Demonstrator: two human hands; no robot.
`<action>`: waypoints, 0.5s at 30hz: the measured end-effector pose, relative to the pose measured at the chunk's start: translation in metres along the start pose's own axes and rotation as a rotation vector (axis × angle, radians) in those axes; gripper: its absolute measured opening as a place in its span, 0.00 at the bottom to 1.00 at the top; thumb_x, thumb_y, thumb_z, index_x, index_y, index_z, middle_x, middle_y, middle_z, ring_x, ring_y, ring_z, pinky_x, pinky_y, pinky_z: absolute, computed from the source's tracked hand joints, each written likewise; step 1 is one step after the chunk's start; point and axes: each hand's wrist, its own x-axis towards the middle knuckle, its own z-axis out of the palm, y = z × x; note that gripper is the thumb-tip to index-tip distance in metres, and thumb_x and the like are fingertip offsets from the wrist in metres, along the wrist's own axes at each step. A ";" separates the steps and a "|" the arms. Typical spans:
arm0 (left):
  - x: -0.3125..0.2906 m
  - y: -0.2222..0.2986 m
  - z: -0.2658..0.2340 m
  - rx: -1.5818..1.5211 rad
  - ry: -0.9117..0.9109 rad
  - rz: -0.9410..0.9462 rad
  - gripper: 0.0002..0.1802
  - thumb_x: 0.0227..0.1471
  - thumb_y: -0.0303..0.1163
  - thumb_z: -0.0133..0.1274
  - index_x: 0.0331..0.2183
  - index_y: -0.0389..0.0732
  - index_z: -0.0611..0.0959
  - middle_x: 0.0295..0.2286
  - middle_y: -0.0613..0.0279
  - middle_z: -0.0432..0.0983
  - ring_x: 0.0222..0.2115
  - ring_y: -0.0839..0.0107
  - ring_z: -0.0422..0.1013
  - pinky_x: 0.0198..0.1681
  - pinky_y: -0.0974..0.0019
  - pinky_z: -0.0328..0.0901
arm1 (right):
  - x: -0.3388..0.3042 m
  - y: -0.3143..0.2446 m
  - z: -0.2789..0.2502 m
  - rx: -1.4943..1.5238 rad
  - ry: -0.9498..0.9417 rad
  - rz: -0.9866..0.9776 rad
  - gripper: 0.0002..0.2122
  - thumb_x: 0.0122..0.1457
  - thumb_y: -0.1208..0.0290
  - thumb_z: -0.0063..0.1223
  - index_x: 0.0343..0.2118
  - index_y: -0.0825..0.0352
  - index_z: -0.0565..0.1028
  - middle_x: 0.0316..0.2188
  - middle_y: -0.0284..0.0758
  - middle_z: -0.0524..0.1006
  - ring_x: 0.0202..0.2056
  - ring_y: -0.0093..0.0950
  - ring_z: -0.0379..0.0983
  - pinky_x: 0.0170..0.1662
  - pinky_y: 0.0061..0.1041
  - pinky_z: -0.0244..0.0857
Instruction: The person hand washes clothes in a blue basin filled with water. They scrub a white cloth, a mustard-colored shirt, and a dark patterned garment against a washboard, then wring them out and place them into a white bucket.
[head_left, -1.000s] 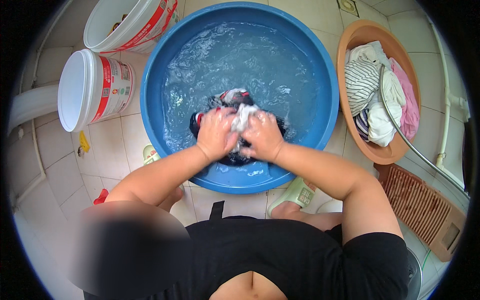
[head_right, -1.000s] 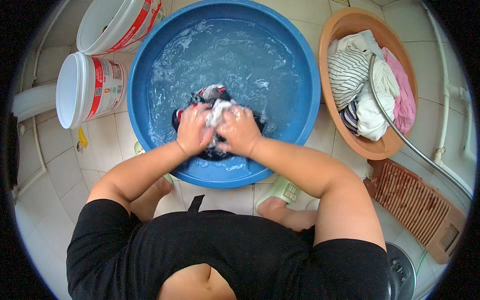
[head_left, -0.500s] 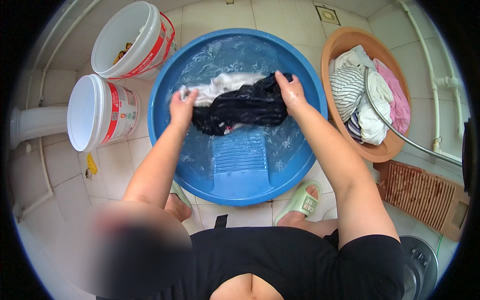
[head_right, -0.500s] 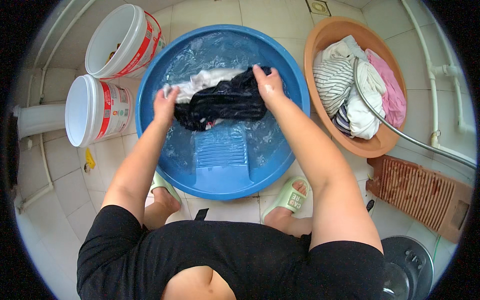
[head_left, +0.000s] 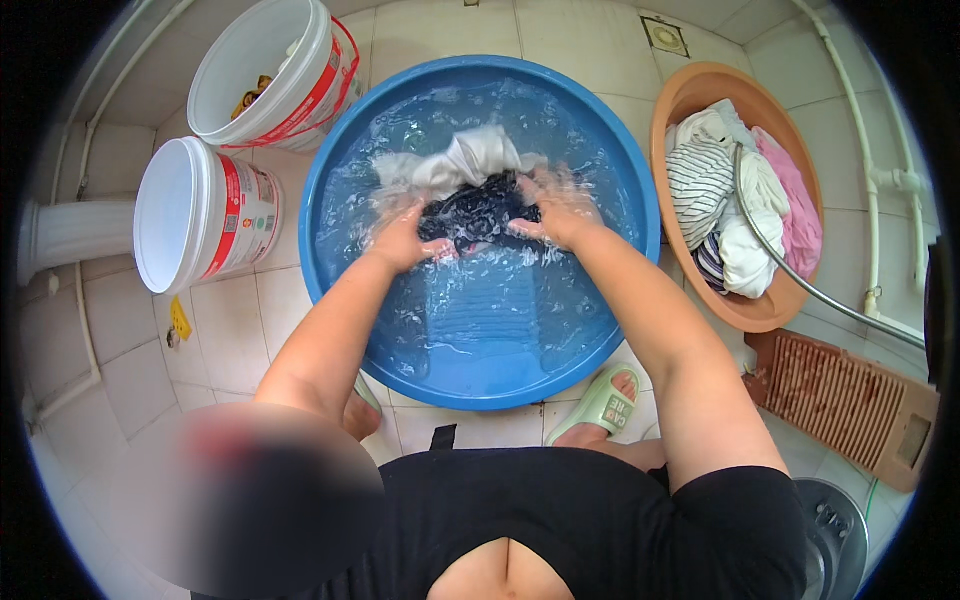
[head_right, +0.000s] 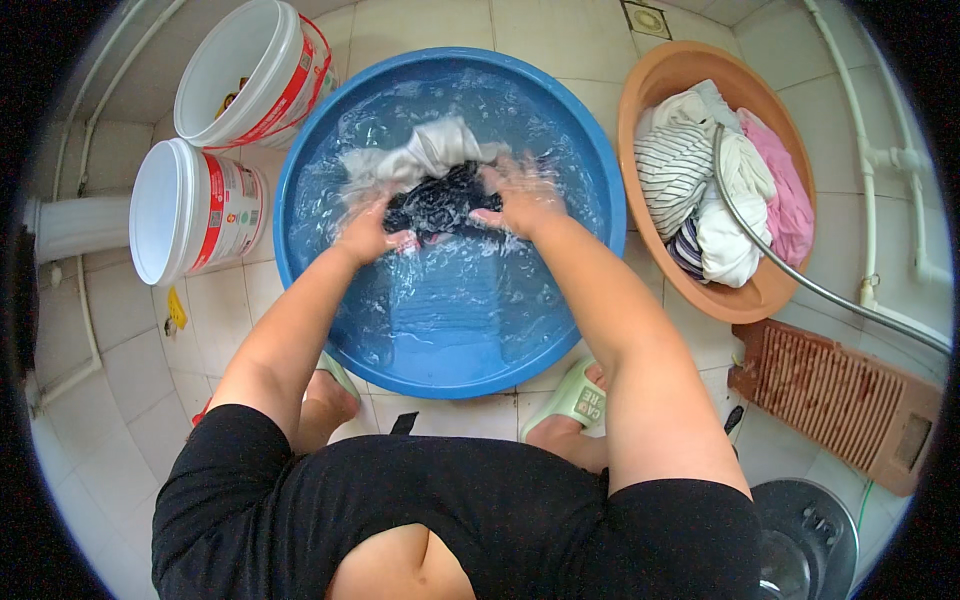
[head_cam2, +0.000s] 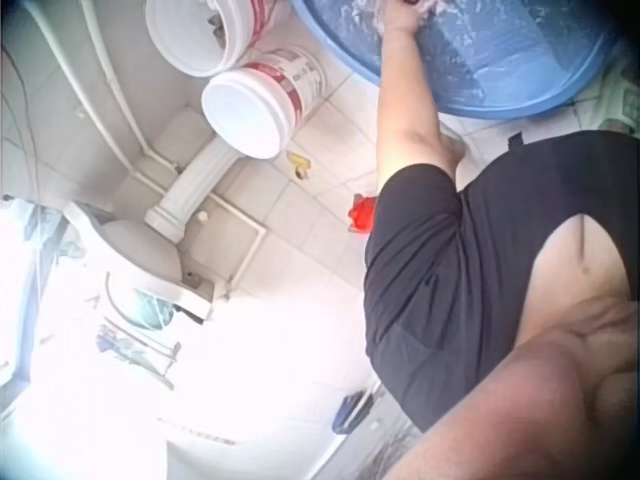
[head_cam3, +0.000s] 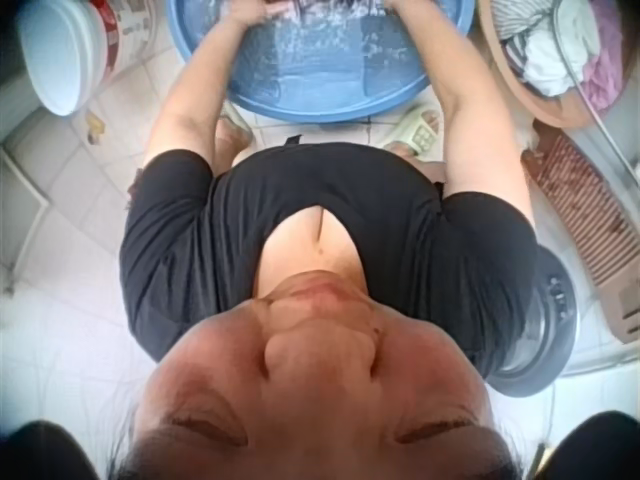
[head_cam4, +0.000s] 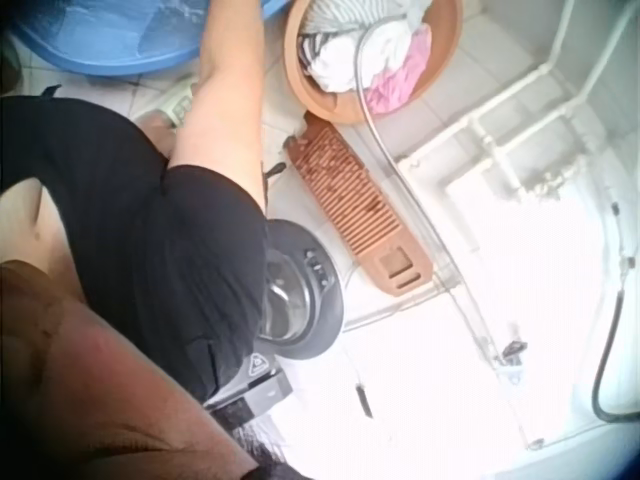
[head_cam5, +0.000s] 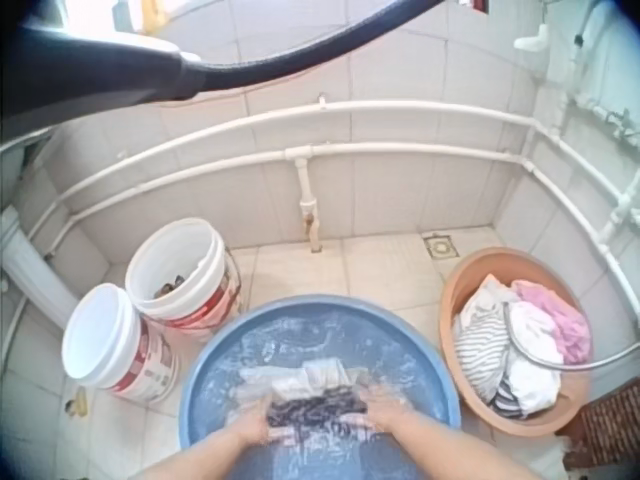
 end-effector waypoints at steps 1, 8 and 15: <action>0.003 0.001 -0.007 -0.050 0.003 0.000 0.52 0.37 0.55 0.60 0.57 0.39 0.59 0.56 0.43 0.55 0.57 0.50 0.51 0.59 0.61 0.48 | 0.003 0.007 0.001 0.077 -0.053 0.050 0.38 0.49 0.37 0.46 0.61 0.50 0.52 0.63 0.36 0.47 0.63 0.43 0.40 0.61 0.46 0.40; 0.016 -0.004 -0.024 -1.363 0.115 -0.388 0.46 0.42 0.54 0.58 0.55 0.34 0.62 0.52 0.50 0.62 0.52 0.60 0.59 0.54 0.59 0.54 | 0.015 0.030 0.042 0.659 0.322 0.247 0.37 0.46 0.54 0.61 0.57 0.65 0.59 0.56 0.46 0.60 0.57 0.39 0.56 0.59 0.30 0.52; 0.022 0.044 -0.021 -1.759 -0.035 -0.305 0.34 0.49 0.52 0.52 0.51 0.40 0.67 0.46 0.55 0.69 0.44 0.61 0.68 0.49 0.58 0.62 | -0.012 -0.051 -0.014 1.314 0.038 0.063 0.28 0.43 0.75 0.48 0.52 0.72 0.64 0.48 0.41 0.69 0.50 0.33 0.64 0.54 0.24 0.54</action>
